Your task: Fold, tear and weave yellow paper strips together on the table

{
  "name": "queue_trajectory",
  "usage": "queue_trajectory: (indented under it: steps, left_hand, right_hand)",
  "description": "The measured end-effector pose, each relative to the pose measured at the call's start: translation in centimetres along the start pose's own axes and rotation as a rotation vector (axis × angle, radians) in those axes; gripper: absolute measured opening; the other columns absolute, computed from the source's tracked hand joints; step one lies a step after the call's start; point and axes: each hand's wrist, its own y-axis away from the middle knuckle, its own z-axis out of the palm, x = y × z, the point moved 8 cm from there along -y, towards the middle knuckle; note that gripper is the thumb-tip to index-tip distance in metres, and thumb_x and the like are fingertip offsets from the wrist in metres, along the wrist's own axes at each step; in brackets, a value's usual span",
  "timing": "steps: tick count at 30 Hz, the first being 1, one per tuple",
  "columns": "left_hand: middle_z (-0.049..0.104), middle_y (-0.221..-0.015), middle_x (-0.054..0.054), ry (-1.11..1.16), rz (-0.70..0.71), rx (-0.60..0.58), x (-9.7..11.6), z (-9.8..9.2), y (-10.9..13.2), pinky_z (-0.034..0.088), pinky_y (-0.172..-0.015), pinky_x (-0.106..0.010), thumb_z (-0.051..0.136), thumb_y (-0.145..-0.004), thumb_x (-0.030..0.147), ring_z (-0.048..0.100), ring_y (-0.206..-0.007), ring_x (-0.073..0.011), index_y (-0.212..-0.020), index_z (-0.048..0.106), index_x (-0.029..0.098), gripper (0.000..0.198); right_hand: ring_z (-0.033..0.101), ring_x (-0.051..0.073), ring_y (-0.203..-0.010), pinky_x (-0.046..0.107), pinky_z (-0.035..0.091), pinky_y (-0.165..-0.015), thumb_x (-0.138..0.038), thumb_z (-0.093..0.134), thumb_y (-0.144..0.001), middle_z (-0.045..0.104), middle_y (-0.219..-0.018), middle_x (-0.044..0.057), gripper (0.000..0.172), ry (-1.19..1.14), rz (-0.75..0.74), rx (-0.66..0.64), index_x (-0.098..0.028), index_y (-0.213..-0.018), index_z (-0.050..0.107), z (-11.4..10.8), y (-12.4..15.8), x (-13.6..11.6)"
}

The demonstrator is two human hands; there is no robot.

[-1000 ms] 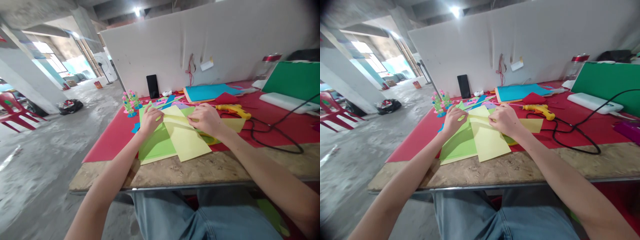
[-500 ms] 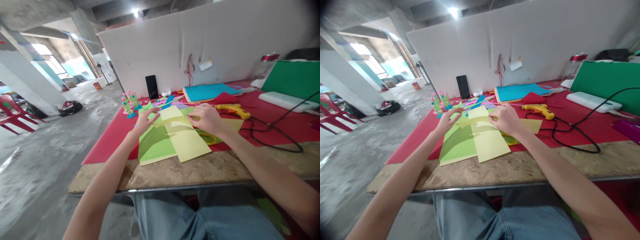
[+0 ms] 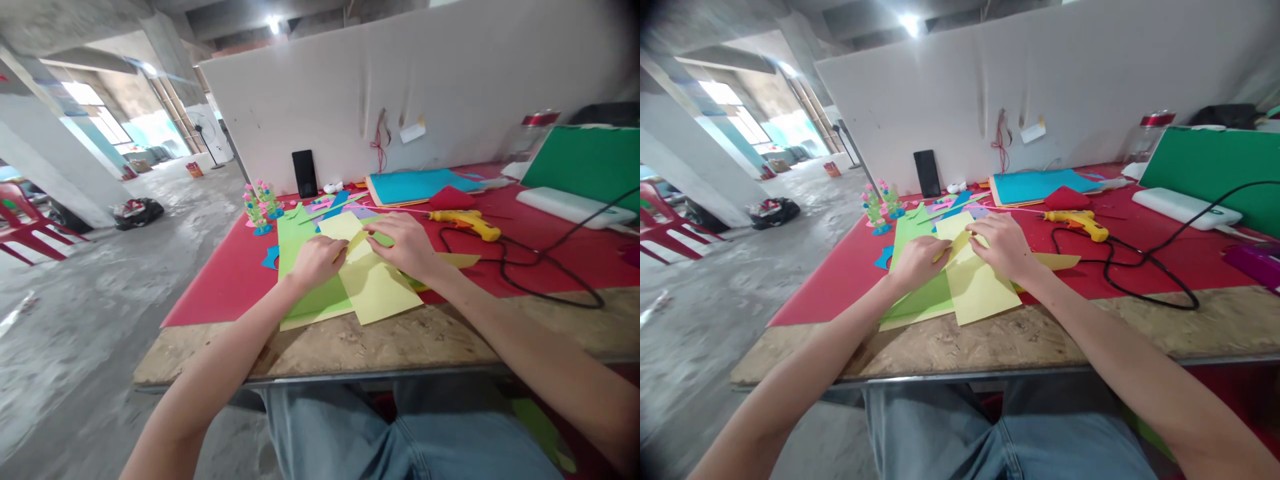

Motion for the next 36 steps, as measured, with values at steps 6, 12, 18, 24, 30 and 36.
queue_trajectory:
  steps: [6, 12, 18, 24, 30, 36]
  left_hand:
    - [0.065, -0.069, -0.005, 0.022, 0.013, 0.020, 0.3, 0.1, 0.0, 0.042, -0.058, -0.025, 0.042, -0.080, 0.019, 0.059, -0.064, -0.0159, -0.087, 0.061, 0.016, 0.021]
    - [0.062, -0.058, -0.003, 0.018, 0.037, 0.015, 1.2, 0.0, 0.0, 0.037, -0.050, -0.023, 0.041, -0.081, 0.023, 0.056, -0.054, -0.0141, -0.078, 0.062, 0.016, 0.022]
    - [0.057, -0.050, -0.002, -0.002, 0.032, 0.004, 1.4, 0.0, 0.0, 0.031, -0.044, -0.023, 0.037, -0.082, 0.025, 0.052, -0.046, -0.0134, -0.068, 0.060, 0.016, 0.028]
    - [0.058, -0.049, -0.002, 0.000, 0.015, -0.013, 1.4, -0.1, 0.0, 0.029, -0.043, -0.024, 0.037, -0.083, 0.026, 0.053, -0.045, -0.0135, -0.063, 0.059, 0.017, 0.032]
    - [0.064, -0.061, -0.002, 0.026, -0.033, -0.016, 0.4, -0.3, -0.1, 0.034, -0.047, -0.023, 0.041, -0.083, 0.027, 0.057, -0.053, -0.0144, -0.078, 0.064, 0.018, 0.025]
    - [0.067, -0.070, -0.002, 0.058, -0.079, -0.018, -1.1, -0.3, -0.2, 0.039, -0.052, -0.022, 0.042, -0.082, 0.026, 0.061, -0.061, -0.0144, -0.079, 0.065, 0.020, 0.024]
  right_hand:
    - [0.051, 0.018, -0.083, 0.034, 0.033, -0.081, -0.018, 0.048, -0.079, 0.064, -0.082, 0.002, 0.014, -0.033, -0.073, -0.013, -0.018, -0.077, 0.061, -0.7, -0.3, -1.5]
    - [0.052, 0.016, -0.078, 0.031, 0.034, -0.077, -0.019, 0.052, -0.076, 0.063, -0.077, 0.000, 0.008, -0.094, -0.088, -0.023, -0.018, -0.073, 0.060, -0.2, -0.1, -2.4]
    - [0.052, 0.015, -0.077, 0.030, 0.035, -0.077, -0.020, 0.051, -0.076, 0.063, -0.077, 0.000, 0.007, -0.112, -0.108, -0.013, -0.018, -0.074, 0.058, -0.1, 0.0, -2.9]
    - [0.052, 0.015, -0.075, 0.031, 0.033, -0.078, -0.016, 0.048, -0.077, 0.062, -0.076, 0.000, 0.009, -0.058, -0.139, -0.014, -0.017, -0.072, 0.056, -0.3, -0.2, -3.2]
    - [0.053, 0.015, -0.075, 0.031, 0.033, -0.077, -0.016, 0.047, -0.078, 0.062, -0.075, 0.001, 0.011, 0.010, -0.110, 0.002, -0.016, -0.071, 0.055, -0.5, -0.3, -2.1]
    - [0.054, 0.016, -0.077, 0.031, 0.033, -0.078, -0.015, 0.048, -0.075, 0.063, -0.075, 0.001, 0.010, 0.075, -0.029, 0.026, -0.016, -0.070, 0.056, -0.6, -0.3, 0.8]
